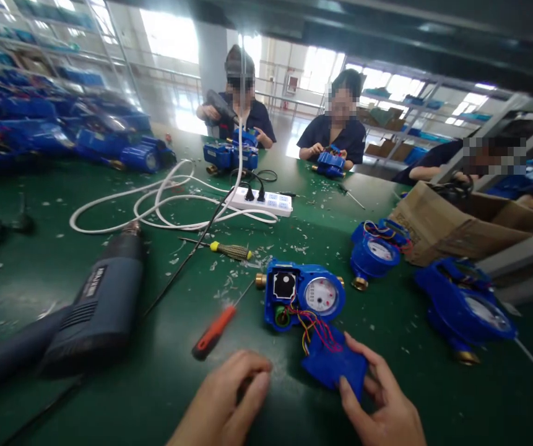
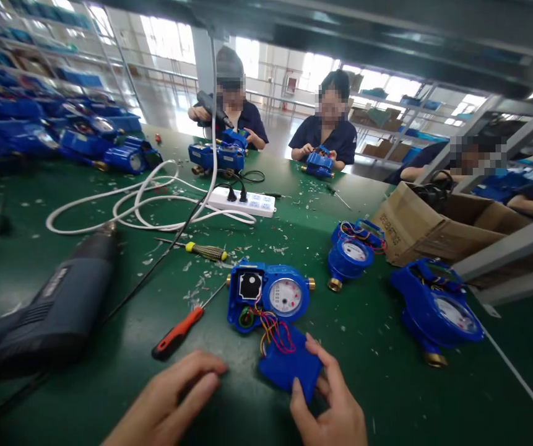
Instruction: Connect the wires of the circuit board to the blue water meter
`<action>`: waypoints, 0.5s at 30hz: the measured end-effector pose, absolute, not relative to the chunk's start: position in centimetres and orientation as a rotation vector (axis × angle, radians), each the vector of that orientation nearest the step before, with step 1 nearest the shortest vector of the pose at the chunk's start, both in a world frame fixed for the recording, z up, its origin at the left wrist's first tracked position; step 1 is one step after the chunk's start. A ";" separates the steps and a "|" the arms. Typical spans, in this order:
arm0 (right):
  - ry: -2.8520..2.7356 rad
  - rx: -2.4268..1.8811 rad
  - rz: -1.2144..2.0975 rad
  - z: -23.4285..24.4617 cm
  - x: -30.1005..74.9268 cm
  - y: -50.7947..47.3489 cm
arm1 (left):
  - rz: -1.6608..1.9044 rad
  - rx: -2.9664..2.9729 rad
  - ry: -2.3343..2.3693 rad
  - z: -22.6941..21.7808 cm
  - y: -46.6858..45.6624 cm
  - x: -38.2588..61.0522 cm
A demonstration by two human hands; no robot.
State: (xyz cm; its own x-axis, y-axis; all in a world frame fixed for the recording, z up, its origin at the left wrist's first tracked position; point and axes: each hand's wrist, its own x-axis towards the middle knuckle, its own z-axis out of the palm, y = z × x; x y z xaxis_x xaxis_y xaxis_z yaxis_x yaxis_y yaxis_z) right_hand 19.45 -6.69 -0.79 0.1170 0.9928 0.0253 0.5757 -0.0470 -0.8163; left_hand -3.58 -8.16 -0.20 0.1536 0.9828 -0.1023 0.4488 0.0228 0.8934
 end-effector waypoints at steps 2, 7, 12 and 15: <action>-1.547 -1.722 0.729 -1.1 19.6 -6.9 | 0.769 1.474 1.321 -0.3 -6.2 0.2; -1.713 -1.746 0.468 -2.5 19.8 -7.5 | 0.766 1.419 1.279 -0.5 -3.7 2.4; -1.922 -1.632 0.220 -4.1 20.1 -7.6 | 0.717 1.450 1.370 -1.4 -3.7 2.8; -1.940 -1.581 0.237 -4.5 20.3 -7.6 | 0.725 1.439 1.408 -1.7 -3.9 2.9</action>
State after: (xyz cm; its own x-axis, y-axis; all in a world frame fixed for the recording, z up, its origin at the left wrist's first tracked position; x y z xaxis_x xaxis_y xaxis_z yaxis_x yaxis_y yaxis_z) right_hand 20.32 -7.57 -4.50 -0.0937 0.9335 0.3461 0.8228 0.2683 -0.5009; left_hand 2.95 -3.95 -1.74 0.1573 0.9662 -0.2041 0.3953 0.1278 0.9096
